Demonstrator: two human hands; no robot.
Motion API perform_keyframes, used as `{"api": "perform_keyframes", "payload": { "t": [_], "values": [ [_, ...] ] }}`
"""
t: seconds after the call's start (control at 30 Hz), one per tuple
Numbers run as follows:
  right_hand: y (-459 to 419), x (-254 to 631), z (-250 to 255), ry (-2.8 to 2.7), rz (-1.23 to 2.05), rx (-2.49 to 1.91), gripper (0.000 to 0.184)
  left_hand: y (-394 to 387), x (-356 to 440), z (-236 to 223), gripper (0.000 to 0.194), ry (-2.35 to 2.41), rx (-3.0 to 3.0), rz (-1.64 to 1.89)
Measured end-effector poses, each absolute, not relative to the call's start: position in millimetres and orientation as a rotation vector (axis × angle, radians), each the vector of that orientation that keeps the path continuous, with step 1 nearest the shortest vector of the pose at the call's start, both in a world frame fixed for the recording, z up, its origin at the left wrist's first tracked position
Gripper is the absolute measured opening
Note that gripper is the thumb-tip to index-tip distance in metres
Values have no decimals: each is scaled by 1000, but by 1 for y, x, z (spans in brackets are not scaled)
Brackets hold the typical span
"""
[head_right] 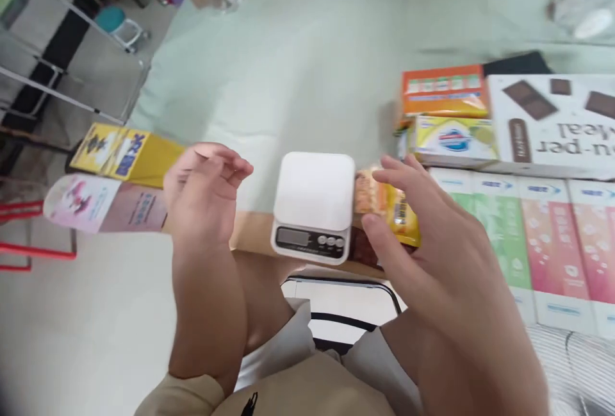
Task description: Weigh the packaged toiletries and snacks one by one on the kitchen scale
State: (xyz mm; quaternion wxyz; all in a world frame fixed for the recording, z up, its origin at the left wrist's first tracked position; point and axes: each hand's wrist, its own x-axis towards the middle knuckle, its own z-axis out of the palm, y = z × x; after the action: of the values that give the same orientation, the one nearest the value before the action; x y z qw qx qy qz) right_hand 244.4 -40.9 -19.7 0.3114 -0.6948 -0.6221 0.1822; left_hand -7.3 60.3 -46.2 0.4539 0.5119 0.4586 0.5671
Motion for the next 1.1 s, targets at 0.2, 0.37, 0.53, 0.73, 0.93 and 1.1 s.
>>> {"api": "perform_keyframes", "payload": {
  "t": [0.2, 0.37, 0.53, 0.73, 0.93, 1.1],
  "values": [
    [-9, 147, -4, -2086, 632, -1546, 36, 47, -107, -54, 18, 1329, 1043, 1705],
    [79, 22, 13, -2366, 579, -1273, 48, 40, -156, -58, 44, 1218, 815, 1674],
    [141, -60, -21, -2606, 562, -1238, 74, 27, -168, -52, 46, 1126, 822, 1783],
    [155, -81, -45, -2600, 589, -1282, 78, 32, -183, -51, 60, 1209, 990, 1606],
    [151, -30, -36, -2565, 618, -1299, 80, 36, -175, -42, 44, 1087, 950, 1739],
    [136, 34, -30, -2603, 642, -1405, 72, 44, -141, -55, 21, 1211, 994, 1879]
  ]
}}
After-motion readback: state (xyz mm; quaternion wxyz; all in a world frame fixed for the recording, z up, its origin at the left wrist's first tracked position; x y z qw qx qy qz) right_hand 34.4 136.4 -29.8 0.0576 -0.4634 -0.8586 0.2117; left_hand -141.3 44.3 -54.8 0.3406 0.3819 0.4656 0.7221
